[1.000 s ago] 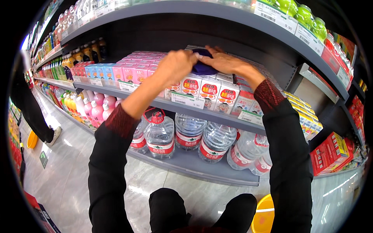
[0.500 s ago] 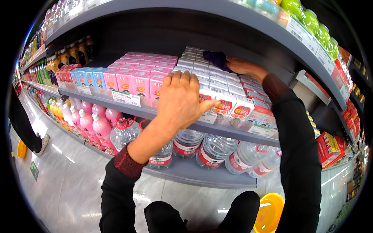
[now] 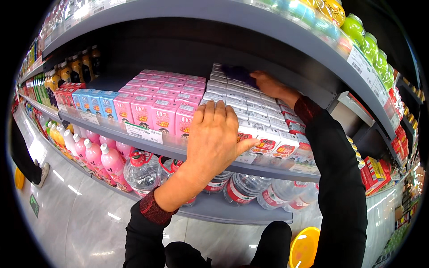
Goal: The person wrings a cloth in a yellow bucket of water and then wipes the edges of the supermarket shelves and the tops of large water bottles and juice cartons by hand.
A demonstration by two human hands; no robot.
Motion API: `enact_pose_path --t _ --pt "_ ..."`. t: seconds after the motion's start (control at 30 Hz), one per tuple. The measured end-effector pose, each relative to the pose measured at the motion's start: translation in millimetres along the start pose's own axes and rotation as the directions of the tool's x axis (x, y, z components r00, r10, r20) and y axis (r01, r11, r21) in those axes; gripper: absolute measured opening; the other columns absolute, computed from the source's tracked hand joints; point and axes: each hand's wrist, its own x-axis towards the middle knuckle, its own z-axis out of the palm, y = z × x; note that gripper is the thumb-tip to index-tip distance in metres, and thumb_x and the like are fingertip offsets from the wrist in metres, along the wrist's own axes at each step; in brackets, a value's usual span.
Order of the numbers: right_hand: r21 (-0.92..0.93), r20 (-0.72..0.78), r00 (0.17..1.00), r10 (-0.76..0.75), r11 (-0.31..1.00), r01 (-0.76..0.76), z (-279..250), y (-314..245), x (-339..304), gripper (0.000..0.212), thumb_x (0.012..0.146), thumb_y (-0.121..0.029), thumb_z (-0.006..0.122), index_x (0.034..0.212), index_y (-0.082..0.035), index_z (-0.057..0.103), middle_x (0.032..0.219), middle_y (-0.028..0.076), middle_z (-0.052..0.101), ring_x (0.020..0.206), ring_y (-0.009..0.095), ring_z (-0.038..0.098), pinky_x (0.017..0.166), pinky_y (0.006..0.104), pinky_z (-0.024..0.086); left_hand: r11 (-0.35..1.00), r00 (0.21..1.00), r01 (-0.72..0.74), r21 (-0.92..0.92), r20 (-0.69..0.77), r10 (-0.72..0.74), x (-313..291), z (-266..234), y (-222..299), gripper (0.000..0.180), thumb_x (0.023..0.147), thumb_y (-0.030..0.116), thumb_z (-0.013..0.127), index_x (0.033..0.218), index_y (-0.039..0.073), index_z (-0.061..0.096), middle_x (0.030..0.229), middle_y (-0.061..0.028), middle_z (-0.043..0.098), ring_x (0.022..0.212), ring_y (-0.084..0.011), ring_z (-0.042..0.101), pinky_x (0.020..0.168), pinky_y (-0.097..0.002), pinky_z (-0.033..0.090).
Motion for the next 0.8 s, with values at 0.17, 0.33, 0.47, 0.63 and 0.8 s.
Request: enact_pose_path --t 0.17,0.33,0.47,0.63,0.8 --pt "-0.119 0.089 0.929 0.359 0.930 -0.348 6 9 34 0.032 0.084 -0.007 0.043 0.110 0.000 0.061 0.123 0.022 0.054 0.115 0.034 0.051 0.102 0.0385 0.039 0.999 1.000 0.012 0.040 0.008 -0.012 -3 -5 -8 0.073 0.069 0.054 0.069 0.101 -0.010 0.059 0.103 -0.0236 0.061 0.102 -0.0360 0.056 0.093 -0.0435 0.040" --pt "-0.058 -0.010 0.995 -0.100 0.993 0.099 35 -6 62 0.023 0.084 -0.015 0.048 0.086 0.001 0.064 0.096 0.021 0.062 0.089 0.032 0.061 0.080 0.0413 0.048 1.000 1.000 0.026 0.000 -0.008 -0.026 -2 13 1 0.074 0.067 0.055 0.071 0.102 -0.010 0.059 0.103 -0.0232 0.061 0.102 -0.0359 0.056 0.092 -0.0432 0.040" --pt "-0.066 0.025 0.966 -0.259 0.963 0.260 -18 -113 20 0.024 0.088 -0.015 0.048 0.094 0.002 0.063 0.107 0.017 0.059 0.100 0.029 0.055 0.087 0.0381 0.045 0.999 1.000 0.029 0.026 -0.011 -0.028 -6 5 -9 0.074 0.067 0.054 0.071 0.102 -0.010 0.059 0.102 -0.0234 0.061 0.101 -0.0361 0.056 0.091 -0.0430 0.041" --pt "-0.243 0.098 0.943 -0.320 0.911 0.334 -9 1 -16 0.022 0.082 -0.009 0.052 0.094 0.003 0.065 0.105 0.016 0.058 0.101 0.030 0.052 0.090 0.0371 0.044 1.000 1.000 0.013 0.001 -0.029 -0.013 -3 1 -7 0.073 0.067 0.054 0.071 0.102 -0.009 0.059 0.101 -0.0230 0.061 0.100 -0.0359 0.057 0.090 -0.0430 0.042" --pt "-0.184 0.045 0.987 0.151 0.973 -0.141 -39 96 -113 0.026 0.082 -0.007 0.051 0.101 0.002 0.065 0.108 0.021 0.058 0.104 0.034 0.054 0.092 0.0377 0.044 0.999 0.996 0.019 -0.041 -0.088 -0.023 0 10 4 0.072 0.067 0.054 0.071 0.100 -0.008 0.059 0.102 -0.0209 0.061 0.101 -0.0346 0.057 0.090 -0.0426 0.042"
